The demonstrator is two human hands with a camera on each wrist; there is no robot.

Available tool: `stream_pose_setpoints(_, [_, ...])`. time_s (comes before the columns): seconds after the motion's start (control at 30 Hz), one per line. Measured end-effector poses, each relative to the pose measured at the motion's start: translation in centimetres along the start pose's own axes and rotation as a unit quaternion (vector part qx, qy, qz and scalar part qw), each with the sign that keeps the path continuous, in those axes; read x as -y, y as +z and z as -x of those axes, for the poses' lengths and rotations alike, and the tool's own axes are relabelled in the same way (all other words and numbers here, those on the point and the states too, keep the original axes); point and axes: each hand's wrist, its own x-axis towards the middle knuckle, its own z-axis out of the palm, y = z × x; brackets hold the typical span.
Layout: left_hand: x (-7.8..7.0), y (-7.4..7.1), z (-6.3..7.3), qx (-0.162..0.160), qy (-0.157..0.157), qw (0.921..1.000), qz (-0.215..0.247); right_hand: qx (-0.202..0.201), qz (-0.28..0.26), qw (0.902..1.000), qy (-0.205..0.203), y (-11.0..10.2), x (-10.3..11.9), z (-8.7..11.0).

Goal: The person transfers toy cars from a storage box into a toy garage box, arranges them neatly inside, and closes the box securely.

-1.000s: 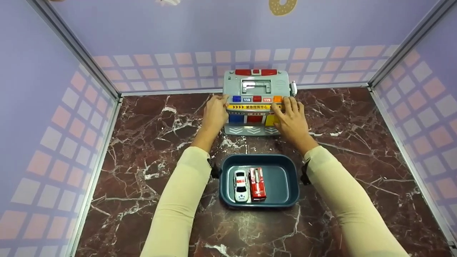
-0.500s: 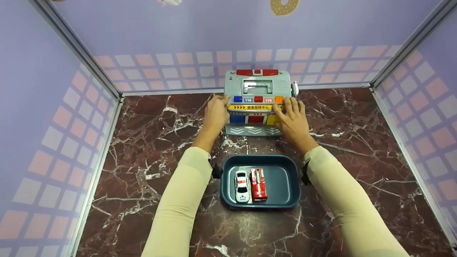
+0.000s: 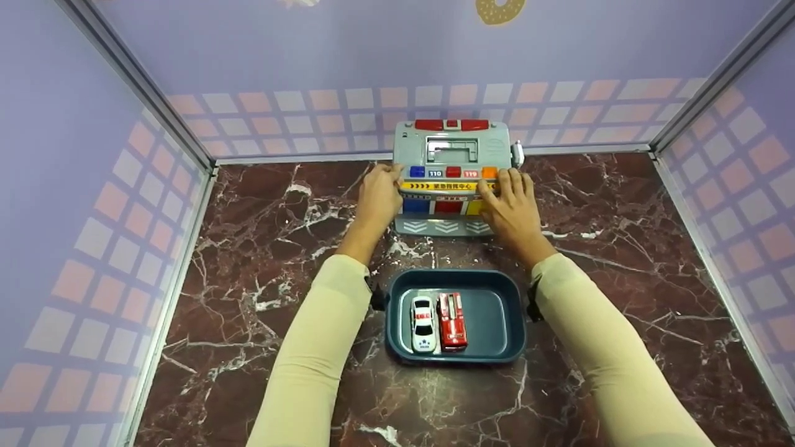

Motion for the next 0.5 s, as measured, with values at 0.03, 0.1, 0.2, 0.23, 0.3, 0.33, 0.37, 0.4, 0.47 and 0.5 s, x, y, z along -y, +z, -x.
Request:
stream_pose_setpoints(0.03, [0.03,-0.01,0.01,0.001,-0.001,1.0,-0.001,-0.005,0.0,1.0,-0.002,0.09,0.01,0.0])
stream_pose_setpoints(0.1, [0.02,-0.02,0.0,0.0,0.0,1.0,-0.002,-0.014,0.001,0.9999,-0.004,0.21,-0.02,0.01])
stream_pose_setpoints(0.2, [0.01,-0.04,0.01,-0.002,0.005,1.0,-0.002,-0.031,0.005,0.9995,-0.009,0.45,-0.07,0.06])
stream_pose_setpoints(0.23, [0.03,-0.04,0.02,-0.002,0.008,1.0,-0.004,-0.039,0.006,0.9992,-0.011,0.55,-0.09,0.08])
stream_pose_setpoints(0.3, [0.05,-0.03,0.03,-0.003,0.013,0.9999,-0.005,-0.054,0.01,0.9984,-0.015,0.74,-0.12,0.12])
stream_pose_setpoints(0.33, [0.06,-0.03,0.03,-0.004,0.015,0.9999,-0.006,-0.061,0.011,0.9979,-0.016,0.82,-0.12,0.14])
stream_pose_setpoints(0.37, [0.07,-0.03,0.03,-0.005,0.016,0.9998,-0.007,-0.067,0.013,0.9975,-0.017,0.9,-0.12,0.13])
stream_pose_setpoints(0.4, [0.09,-0.03,0.03,-0.005,0.017,0.9998,-0.008,-0.07,0.012,0.9973,-0.018,0.95,-0.12,0.12])
stream_pose_setpoints(0.47, [0.12,-0.01,0.0,-0.006,0.017,0.9998,-0.008,-0.073,0.012,0.9971,-0.018,1.02,-0.11,0.1])
stream_pose_setpoints(0.5, [0.13,0.0,-0.02,-0.007,0.016,0.9998,-0.008,-0.072,0.013,0.9972,-0.018,1.05,-0.1,0.09])
